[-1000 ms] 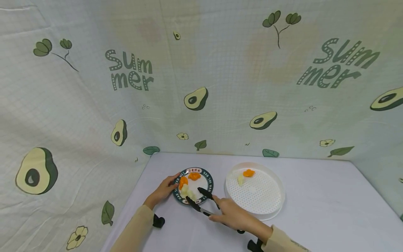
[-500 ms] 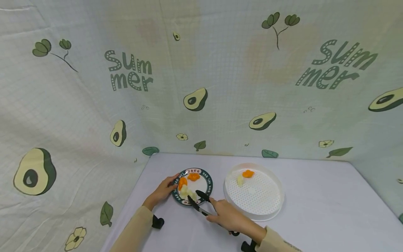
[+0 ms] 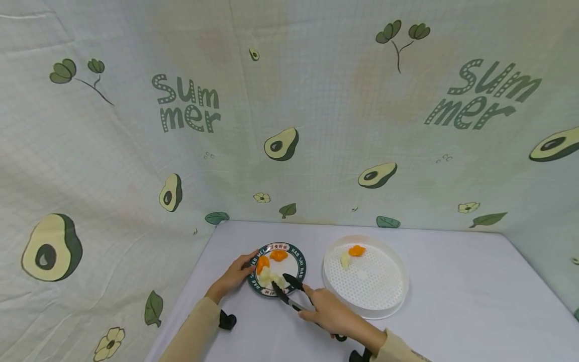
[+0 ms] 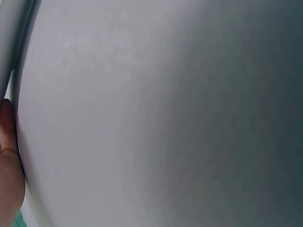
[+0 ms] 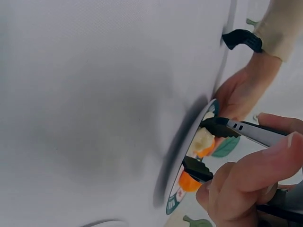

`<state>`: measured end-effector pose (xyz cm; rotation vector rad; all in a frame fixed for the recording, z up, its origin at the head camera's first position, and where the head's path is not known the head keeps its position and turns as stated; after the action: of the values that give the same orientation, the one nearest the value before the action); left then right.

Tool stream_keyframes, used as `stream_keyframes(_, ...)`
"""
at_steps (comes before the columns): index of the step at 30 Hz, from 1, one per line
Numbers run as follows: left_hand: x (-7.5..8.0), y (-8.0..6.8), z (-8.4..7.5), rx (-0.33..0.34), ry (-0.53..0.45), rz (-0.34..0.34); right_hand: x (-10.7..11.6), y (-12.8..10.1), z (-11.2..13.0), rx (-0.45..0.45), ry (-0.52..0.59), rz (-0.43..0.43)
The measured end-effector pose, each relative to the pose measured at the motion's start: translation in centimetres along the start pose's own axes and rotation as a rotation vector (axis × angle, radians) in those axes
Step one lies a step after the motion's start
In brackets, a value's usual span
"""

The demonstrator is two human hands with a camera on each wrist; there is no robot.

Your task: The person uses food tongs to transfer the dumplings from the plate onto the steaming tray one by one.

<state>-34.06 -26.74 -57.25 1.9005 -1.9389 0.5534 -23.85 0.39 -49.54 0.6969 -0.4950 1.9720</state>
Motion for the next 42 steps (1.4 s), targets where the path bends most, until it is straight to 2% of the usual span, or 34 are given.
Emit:
stream_keyframes(20,-0.2,0.0,0.3,0.011,-0.009,0.014,3.0,-1.1,0.7,0.052,-0.004,-0.051)
stream_keyframes(27,-0.1,-0.2,-0.4,-0.002,0.001,0.005,3.9,-1.6,0.8,0.059,0.004,-0.064)
stream_keyframes(35,-0.2,0.0,-0.2,-0.004,0.019,-0.007,4.6,-2.4,0.1,0.048,0.003,-0.088)
stream_keyframes(42,-0.1,-0.1,-0.3,0.006,0.023,-0.002,6.1,-3.4,-0.3,0.046,0.0,-0.121)
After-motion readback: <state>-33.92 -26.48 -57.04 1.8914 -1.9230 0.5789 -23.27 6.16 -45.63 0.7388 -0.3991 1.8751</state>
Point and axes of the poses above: each hand's wrist, its own y-axis towards the middle knuckle, its own x-axis out of the back of the hand, z = x × y, the point moved 7 cm from there along y, towards the middle knuckle, and after that the axes turned 9 degrees about -z, right-handed, at the moved point
